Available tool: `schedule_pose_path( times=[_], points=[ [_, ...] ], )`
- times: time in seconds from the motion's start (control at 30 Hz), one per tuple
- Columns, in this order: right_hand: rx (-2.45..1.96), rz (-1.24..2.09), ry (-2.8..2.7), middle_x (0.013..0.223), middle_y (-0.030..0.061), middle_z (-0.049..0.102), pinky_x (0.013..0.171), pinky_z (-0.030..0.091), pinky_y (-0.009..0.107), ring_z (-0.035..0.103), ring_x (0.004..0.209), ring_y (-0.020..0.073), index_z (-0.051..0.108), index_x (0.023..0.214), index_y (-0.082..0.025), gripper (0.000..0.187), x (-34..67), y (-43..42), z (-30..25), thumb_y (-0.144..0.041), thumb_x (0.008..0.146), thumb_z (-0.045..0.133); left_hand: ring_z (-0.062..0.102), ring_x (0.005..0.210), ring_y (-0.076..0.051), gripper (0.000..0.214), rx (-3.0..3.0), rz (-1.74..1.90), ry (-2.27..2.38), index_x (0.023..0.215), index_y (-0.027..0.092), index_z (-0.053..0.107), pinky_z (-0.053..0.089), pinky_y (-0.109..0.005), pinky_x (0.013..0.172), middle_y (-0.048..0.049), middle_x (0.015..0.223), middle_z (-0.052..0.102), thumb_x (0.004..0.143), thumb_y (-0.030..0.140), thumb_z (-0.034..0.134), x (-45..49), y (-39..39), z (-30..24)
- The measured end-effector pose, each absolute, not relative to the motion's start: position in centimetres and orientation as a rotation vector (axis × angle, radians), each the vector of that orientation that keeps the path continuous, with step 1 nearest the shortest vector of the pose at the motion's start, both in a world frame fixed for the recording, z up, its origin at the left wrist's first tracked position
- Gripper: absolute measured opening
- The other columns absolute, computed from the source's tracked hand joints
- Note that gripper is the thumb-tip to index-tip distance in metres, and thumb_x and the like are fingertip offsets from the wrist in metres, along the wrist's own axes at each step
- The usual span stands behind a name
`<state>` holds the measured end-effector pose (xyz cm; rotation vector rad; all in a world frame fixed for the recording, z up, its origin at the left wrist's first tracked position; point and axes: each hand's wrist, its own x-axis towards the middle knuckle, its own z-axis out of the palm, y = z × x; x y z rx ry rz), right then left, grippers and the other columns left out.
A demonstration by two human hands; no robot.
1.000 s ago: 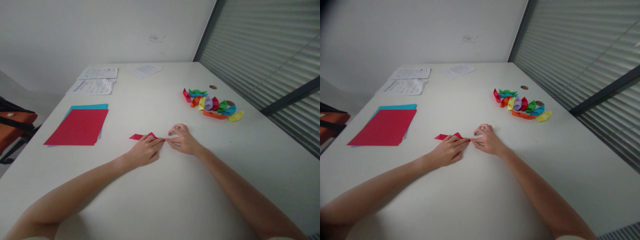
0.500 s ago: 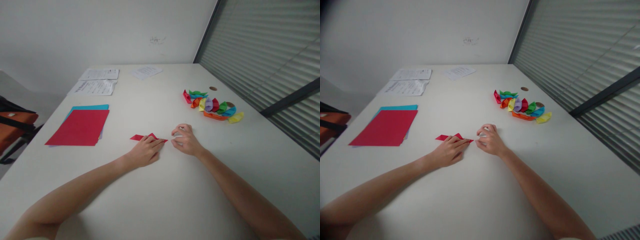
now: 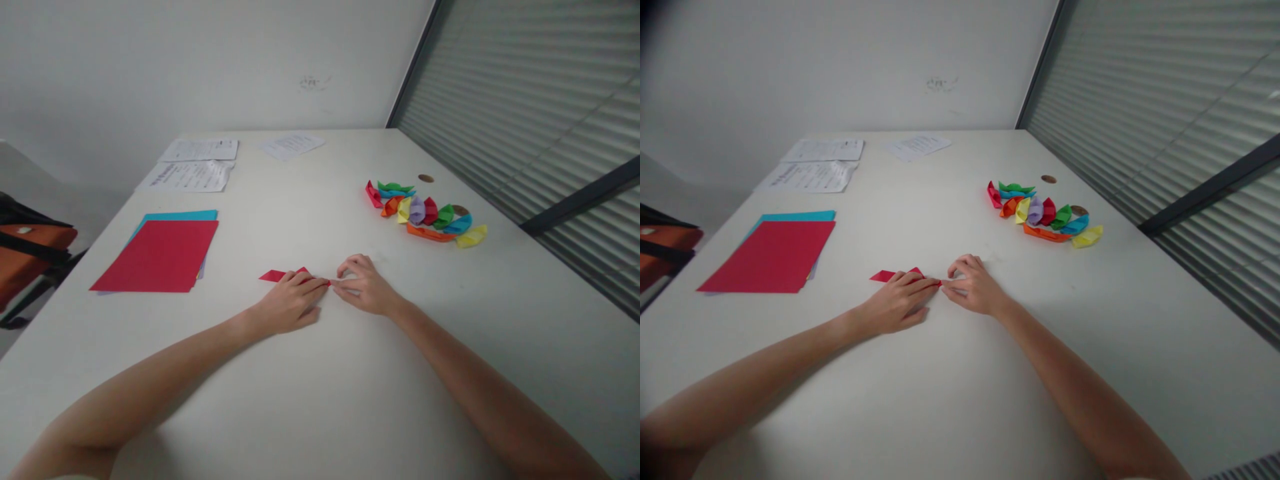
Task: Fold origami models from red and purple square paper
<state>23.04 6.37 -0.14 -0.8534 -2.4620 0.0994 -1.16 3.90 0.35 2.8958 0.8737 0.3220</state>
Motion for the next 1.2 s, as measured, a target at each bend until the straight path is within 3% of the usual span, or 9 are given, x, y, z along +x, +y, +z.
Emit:
schedule_pose_path(
  times=[0.13,0.4,0.63,0.77,0.83,0.93,1.0,1.1,1.2],
  points=[
    [-0.937,0.038,-2.446,0.092,0.0074,0.062,0.086,0.035,0.044,0.044,0.099,0.0245,0.075,0.068,-0.024,0.028,23.2,6.5,-0.2,-0.034,0.089,0.06,0.049,0.119,-0.029,0.047,2.891,0.332,0.871,0.135,0.013,0.048,0.041,-0.046,0.091,-0.0134,0.139,0.054,0.093,0.034,0.046,-1.2,3.9,0.4],
    [-0.937,0.112,-2.427,0.092,0.0075,0.065,0.087,0.036,0.043,0.045,0.1,0.0242,0.073,0.071,-0.021,0.025,22.7,6.3,-0.4,-0.034,0.089,0.061,0.048,0.117,-0.03,0.05,2.876,0.318,0.885,0.138,0.014,0.045,0.039,-0.046,0.091,-0.0134,0.139,0.052,0.092,0.034,0.045,-1.1,3.8,0.2],
    [-0.802,0.165,-2.462,0.104,0.0057,0.07,0.097,0.034,0.045,0.052,0.112,0.0245,0.071,0.102,-0.022,0.021,22.2,5.7,0.1,-0.035,0.09,0.06,0.052,0.115,-0.029,0.043,2.898,0.434,0.824,0.129,0.015,0.055,0.039,-0.047,0.096,-0.0138,0.13,0.058,0.091,0.036,0.048,-1.5,3.9,0.3],
    [-0.798,0.2,-2.416,0.09,0.0026,0.072,0.095,0.036,0.043,0.059,0.1,0.0206,0.071,0.092,-0.024,0.017,22.1,5.6,0.3,-0.03,0.093,0.055,0.056,0.116,-0.025,0.028,2.906,0.629,0.612,0.111,0.017,0.064,0.03,-0.049,0.11,-0.0099,0.116,0.067,0.092,0.032,0.049,-1.9,4.0,0.0],
    [-0.92,0.165,-2.331,0.095,0.0046,0.071,0.092,0.038,0.042,0.059,0.097,0.0199,0.071,0.1,-0.024,0.021,22.2,5.8,0.2,-0.027,0.094,0.051,0.061,0.11,-0.021,0.025,2.882,0.677,0.488,0.11,0.018,0.063,0.031,-0.047,0.112,-0.0087,0.107,0.07,0.092,0.028,0.049,-2.0,4.0,0.0],
    [-1.069,0.093,-2.309,0.12,0.0091,0.064,0.095,0.039,0.044,0.052,0.112,0.0242,0.065,0.12,-0.024,0.03,22.4,6.2,-0.3,-0.026,0.094,0.05,0.065,0.101,-0.019,0.03,2.834,0.768,0.368,0.118,0.017,0.058,0.04,-0.044,0.106,-0.0099,0.103,0.072,0.091,0.027,0.051,-2.1,3.9,0.1],
    [-1.074,0.086,-2.405,0.132,0.0091,0.058,0.099,0.037,0.047,0.046,0.12,0.0267,0.065,0.121,-0.026,0.031,22.5,6.3,-0.7,-0.028,0.094,0.051,0.065,0.096,-0.019,0.03,2.767,0.847,0.347,0.118,0.016,0.057,0.047,-0.039,0.096,-0.0108,0.104,0.071,0.09,0.025,0.053,-2.1,3.8,0.3],
    [-1.037,0.118,-2.505,0.127,0.0081,0.062,0.097,0.037,0.046,0.047,0.118,0.0265,0.069,0.113,-0.026,0.026,22.4,6.3,-0.9,-0.032,0.094,0.052,0.064,0.09,-0.017,0.022,2.608,1.013,0.555,0.109,0.015,0.062,0.052,-0.032,0.081,-0.0106,0.099,0.069,0.09,0.022,0.051,-1.9,3.9,0.3],
    [-1.053,0.144,-2.468,0.116,0.0082,0.066,0.093,0.038,0.044,0.052,0.109,0.0242,0.069,0.111,-0.024,0.026,21.9,6.0,-0.7,-0.033,0.095,0.052,0.06,0.087,-0.018,0.023,2.471,1.112,1.041,0.105,0.015,0.066,0.051,-0.034,0.079,-0.0108,0.095,0.064,0.092,0.027,0.052,-1.8,4.4,-0.1]
  ],
)
